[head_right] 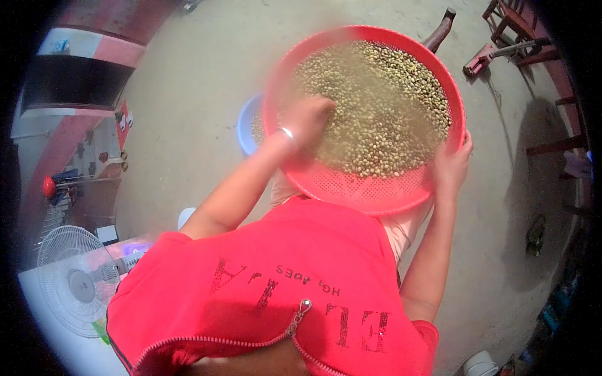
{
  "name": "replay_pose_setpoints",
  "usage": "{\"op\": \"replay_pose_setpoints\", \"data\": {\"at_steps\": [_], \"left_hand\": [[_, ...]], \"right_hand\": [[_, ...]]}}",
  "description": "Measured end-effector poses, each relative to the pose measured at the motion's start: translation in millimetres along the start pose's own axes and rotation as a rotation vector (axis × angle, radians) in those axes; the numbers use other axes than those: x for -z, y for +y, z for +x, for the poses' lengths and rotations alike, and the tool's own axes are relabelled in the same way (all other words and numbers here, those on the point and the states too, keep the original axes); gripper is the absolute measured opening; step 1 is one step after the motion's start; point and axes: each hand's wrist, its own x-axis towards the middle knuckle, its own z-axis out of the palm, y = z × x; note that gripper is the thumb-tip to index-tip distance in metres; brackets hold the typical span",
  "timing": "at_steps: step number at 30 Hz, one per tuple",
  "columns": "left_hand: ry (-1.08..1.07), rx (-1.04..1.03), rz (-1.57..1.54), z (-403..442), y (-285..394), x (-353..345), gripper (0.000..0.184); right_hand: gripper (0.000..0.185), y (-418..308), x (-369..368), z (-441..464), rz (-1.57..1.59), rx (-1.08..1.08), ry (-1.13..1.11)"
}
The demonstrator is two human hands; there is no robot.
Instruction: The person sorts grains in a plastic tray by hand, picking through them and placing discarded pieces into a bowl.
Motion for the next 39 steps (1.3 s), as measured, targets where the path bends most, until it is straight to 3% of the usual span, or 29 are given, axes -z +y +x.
{"op": "replay_pose_setpoints", "data": {"at_steps": [3, 7, 11, 14, 16, 17, 19, 21, 24, 27, 39], "left_hand": [[-0.003, 0.041, -0.006, 0, 2, -1, 0.016], [0.034, 0.235, -0.272, -3, 9, 17, 0.017], [0.282, 0.403, -0.041, -13, -27, 67, 0.022], [0.308, 0.595, 0.210, -22, -48, 106, 0.025], [0.426, 0.402, 0.358, -22, -53, 117, 0.023], [0.428, 0.402, 0.360, -22, -50, 115, 0.023], [0.200, 0.490, 0.040, -15, -14, 108, 0.020], [0.095, 0.381, -0.050, -12, 2, 84, 0.016], [-0.007, 0.201, 0.097, 0, 23, 60, 0.016], [-0.113, 0.214, 0.058, 10, 9, 28, 0.017], [-0.074, 0.177, 0.024, 13, -3, 0, 0.017]], "right_hand": [[0.065, -1, 1, -1, 0.003, -0.002, -0.001], [0.066, -5, 3, -1, -0.003, -0.017, -0.012], [0.066, -4, 1, -1, -0.005, 0.001, 0.000], [0.062, -15, 4, -4, 0.012, -0.013, 0.024], [0.061, -20, 6, -6, 0.019, -0.035, 0.014], [0.061, -19, 5, -6, 0.021, -0.034, 0.014], [0.061, -14, 4, -4, 0.015, -0.035, 0.014], [0.061, -9, 3, -2, 0.010, -0.016, 0.020], [0.064, -5, 0, 0, -0.008, -0.008, 0.019], [0.066, -4, 2, 1, -0.027, -0.019, 0.000], [0.064, -2, -1, 0, 0.001, -0.002, 0.006]]}}
